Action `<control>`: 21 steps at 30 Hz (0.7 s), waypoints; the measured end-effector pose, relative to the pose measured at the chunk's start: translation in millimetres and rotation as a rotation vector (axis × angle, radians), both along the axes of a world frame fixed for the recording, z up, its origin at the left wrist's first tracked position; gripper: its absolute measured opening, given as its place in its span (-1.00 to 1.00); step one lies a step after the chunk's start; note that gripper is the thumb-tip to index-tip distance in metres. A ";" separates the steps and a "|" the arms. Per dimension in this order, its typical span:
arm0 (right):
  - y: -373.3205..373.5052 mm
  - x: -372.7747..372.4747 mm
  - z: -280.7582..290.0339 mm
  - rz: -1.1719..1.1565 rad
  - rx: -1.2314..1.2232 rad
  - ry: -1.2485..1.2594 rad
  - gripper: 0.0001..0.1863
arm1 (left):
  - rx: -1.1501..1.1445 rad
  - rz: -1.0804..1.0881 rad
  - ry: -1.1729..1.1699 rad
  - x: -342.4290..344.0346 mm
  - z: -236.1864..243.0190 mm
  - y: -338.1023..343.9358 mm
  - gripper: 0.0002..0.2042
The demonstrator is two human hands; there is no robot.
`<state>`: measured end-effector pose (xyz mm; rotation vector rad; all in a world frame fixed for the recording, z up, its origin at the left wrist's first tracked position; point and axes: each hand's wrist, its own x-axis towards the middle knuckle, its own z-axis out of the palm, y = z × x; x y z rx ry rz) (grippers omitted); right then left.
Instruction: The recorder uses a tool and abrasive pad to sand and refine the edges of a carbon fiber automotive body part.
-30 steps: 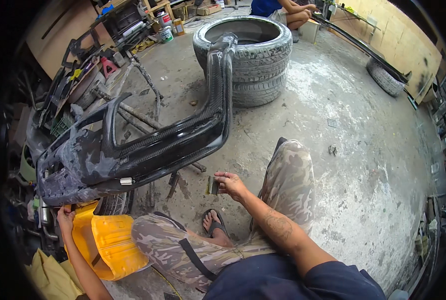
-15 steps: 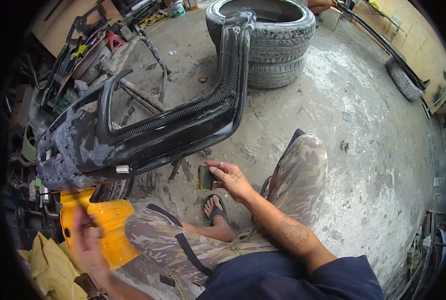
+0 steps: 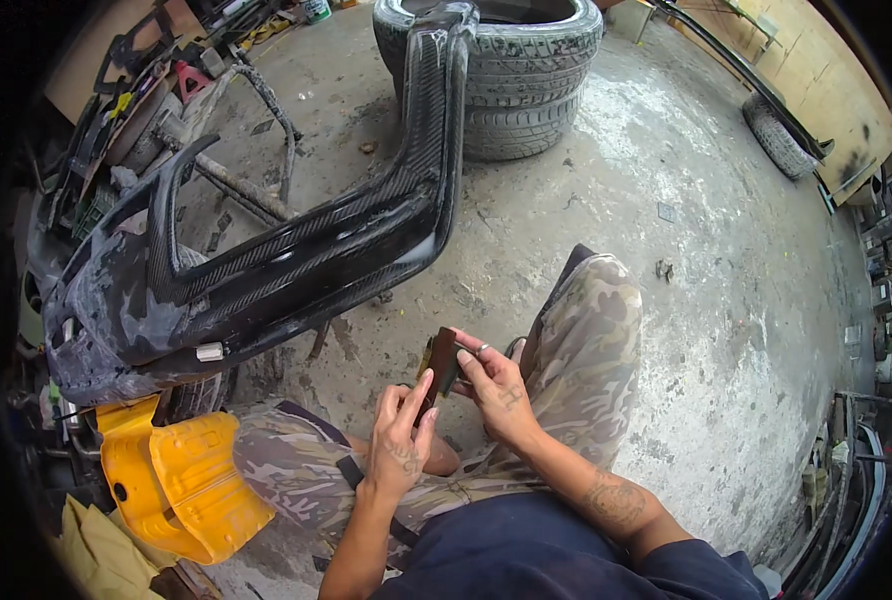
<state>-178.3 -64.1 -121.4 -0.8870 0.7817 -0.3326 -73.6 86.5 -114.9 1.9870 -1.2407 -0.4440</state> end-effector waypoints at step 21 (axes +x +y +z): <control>-1.5 18.0 1.9 -0.012 -0.019 -0.094 -0.52 | -0.047 0.139 -0.065 2.2 3.5 11.0 -0.43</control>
